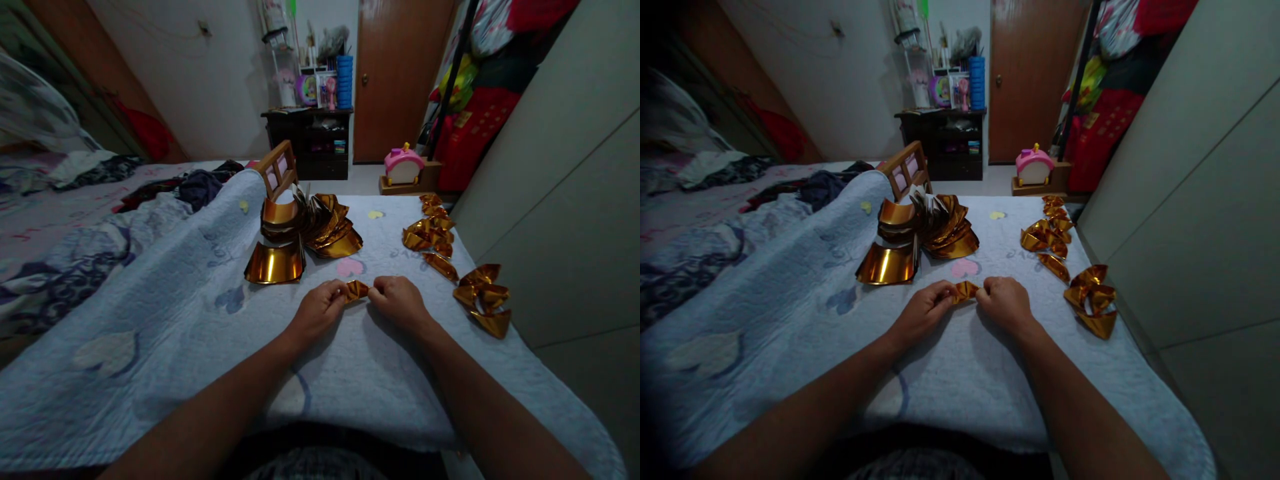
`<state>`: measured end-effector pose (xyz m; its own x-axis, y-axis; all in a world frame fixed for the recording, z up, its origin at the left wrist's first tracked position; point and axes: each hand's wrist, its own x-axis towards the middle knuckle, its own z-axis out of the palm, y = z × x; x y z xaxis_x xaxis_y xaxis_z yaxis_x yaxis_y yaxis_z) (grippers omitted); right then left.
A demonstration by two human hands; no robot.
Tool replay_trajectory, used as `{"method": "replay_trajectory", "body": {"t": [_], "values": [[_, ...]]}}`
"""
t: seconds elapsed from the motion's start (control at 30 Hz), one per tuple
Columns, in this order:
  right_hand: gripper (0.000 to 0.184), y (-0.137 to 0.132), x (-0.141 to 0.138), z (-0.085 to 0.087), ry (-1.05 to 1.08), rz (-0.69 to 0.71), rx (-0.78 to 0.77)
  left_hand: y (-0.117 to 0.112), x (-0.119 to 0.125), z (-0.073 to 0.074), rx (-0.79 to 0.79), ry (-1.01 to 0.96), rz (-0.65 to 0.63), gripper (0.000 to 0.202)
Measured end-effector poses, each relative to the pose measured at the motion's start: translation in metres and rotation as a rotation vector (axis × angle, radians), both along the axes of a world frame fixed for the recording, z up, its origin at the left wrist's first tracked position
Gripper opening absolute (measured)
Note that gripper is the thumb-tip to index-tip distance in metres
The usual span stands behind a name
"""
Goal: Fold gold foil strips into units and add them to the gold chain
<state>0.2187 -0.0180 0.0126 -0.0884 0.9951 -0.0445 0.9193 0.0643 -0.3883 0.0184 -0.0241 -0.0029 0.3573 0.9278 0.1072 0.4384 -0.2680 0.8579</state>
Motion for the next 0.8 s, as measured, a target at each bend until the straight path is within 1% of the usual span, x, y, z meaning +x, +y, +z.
{"method": "replay_trajectory", "body": {"t": [0.17,0.27,0.3,0.37,0.43,0.5,0.57,0.67,0.7,0.8], "values": [[0.024,0.0,-0.005,-0.006,-0.126,-0.039,0.012,0.001,0.004,-0.004,0.154,0.342,-0.008,0.015],[0.015,0.0,-0.006,-0.015,-0.148,-0.013,0.111,0.002,0.002,-0.006,0.221,0.457,0.023,0.02],[0.015,0.001,-0.007,-0.018,-0.135,0.014,0.158,0.002,0.001,-0.007,0.231,0.473,0.025,0.021],[0.017,0.002,-0.007,-0.023,-0.086,0.117,0.224,0.003,-0.002,-0.007,0.234,0.475,0.006,0.02],[0.021,0.004,-0.008,-0.027,-0.033,0.246,0.235,0.004,-0.005,-0.007,0.224,0.46,-0.031,0.019],[0.022,0.005,-0.009,-0.028,-0.005,0.321,0.219,0.006,-0.007,-0.006,0.211,0.444,-0.062,0.017],[0.021,0.005,-0.012,-0.027,-0.014,0.321,0.21,0.009,-0.009,-0.005,0.19,0.429,-0.089,0.017],[0.013,0.002,-0.017,-0.021,-0.077,0.275,0.214,0.011,-0.012,-0.004,0.16,0.42,-0.124,0.017],[0.016,0.0,-0.019,-0.019,-0.096,0.258,0.221,0.012,-0.013,-0.004,0.155,0.421,-0.132,0.017],[0.031,-0.004,-0.025,-0.016,-0.143,0.219,0.23,0.013,-0.018,-0.005,0.148,0.422,-0.16,0.02]]}}
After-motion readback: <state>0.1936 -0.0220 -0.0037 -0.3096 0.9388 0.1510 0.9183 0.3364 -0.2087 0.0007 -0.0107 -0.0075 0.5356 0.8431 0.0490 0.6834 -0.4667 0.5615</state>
